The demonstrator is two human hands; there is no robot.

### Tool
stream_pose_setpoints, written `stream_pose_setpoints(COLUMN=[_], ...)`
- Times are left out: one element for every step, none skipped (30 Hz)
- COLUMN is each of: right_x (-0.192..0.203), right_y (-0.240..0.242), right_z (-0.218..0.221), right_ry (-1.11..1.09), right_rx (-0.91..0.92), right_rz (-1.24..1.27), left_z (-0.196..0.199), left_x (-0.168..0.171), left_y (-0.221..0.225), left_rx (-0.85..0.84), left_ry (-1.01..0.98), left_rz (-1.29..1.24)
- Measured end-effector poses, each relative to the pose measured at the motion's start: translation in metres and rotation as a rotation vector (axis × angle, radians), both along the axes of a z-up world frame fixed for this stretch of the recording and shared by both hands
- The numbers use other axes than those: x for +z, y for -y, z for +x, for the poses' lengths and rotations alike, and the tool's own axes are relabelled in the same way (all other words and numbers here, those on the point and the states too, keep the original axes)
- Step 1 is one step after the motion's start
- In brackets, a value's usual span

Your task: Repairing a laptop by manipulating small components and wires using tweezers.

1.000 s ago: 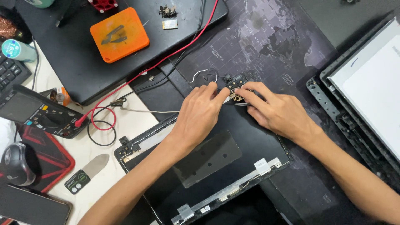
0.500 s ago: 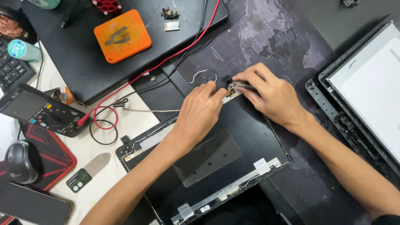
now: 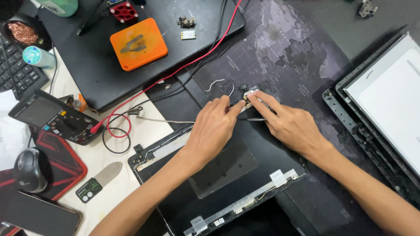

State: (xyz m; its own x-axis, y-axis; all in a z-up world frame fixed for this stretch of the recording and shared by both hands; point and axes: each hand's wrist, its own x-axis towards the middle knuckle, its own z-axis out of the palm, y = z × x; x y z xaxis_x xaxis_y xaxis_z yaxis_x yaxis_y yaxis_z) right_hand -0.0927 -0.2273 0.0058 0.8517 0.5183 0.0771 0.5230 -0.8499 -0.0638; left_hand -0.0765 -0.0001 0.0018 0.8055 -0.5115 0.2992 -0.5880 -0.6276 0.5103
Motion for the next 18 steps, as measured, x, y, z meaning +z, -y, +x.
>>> stream_pose_setpoints(right_x=[0.0,-0.001,-0.001,0.0,0.001,0.002,0.001,0.0,-0.001,0.001,0.003,0.005,0.006,0.009,0.01,0.008,0.006,0.002], right_y=[0.002,0.002,0.002,0.0,-0.001,-0.001,-0.001,-0.002,-0.003,-0.005,-0.007,-0.007,-0.01,-0.012,-0.015,-0.014,-0.014,-0.012], right_z=[-0.003,-0.002,-0.001,0.001,0.003,0.0,-0.003,-0.002,-0.001,0.0,0.002,0.0,-0.001,-0.001,-0.001,-0.001,0.0,-0.004], right_ry=[0.005,0.008,0.012,0.033,0.012,-0.023,-0.016,-0.019,-0.022,-0.006,-0.024,-0.049,-0.04,-0.059,-0.077,-0.07,-0.008,0.042], right_rx=[0.005,0.017,0.031,0.047,0.028,0.006,0.019,0.0,-0.019,-0.003,-0.014,-0.031,-0.022,-0.035,-0.049,-0.042,-0.023,-0.007], right_rz=[0.001,0.041,0.08,0.088,0.1,0.108,0.112,0.101,0.09,0.099,0.063,0.023,0.028,-0.037,-0.102,-0.099,-0.078,-0.059], left_z=[-0.002,-0.002,-0.002,-0.001,0.0,-0.003,-0.006,-0.005,-0.004,-0.003,-0.001,-0.002,-0.004,-0.004,-0.005,-0.005,-0.005,-0.008], left_x=[0.0,0.001,0.003,0.003,0.003,0.001,0.001,0.001,0.002,0.002,0.002,0.001,0.0,-0.001,-0.002,0.001,0.004,0.005], left_y=[0.001,0.0,-0.002,-0.002,-0.003,-0.002,-0.001,-0.001,-0.002,-0.003,-0.003,-0.001,-0.002,-0.003,-0.003,-0.005,-0.006,-0.006], left_rx=[0.005,0.005,0.005,0.02,0.02,0.018,0.03,0.025,0.019,0.034,0.022,0.004,0.013,0.006,-0.001,0.006,0.003,-0.003], left_ry=[0.005,-0.008,-0.021,0.0,0.002,-0.01,-0.003,-0.007,-0.011,0.006,-0.012,-0.038,-0.029,-0.025,-0.022,-0.015,-0.023,-0.043], left_rz=[0.001,-0.008,-0.018,-0.01,-0.01,-0.015,-0.011,-0.019,-0.027,-0.019,-0.041,-0.068,-0.063,-0.059,-0.054,-0.051,-0.067,-0.084])
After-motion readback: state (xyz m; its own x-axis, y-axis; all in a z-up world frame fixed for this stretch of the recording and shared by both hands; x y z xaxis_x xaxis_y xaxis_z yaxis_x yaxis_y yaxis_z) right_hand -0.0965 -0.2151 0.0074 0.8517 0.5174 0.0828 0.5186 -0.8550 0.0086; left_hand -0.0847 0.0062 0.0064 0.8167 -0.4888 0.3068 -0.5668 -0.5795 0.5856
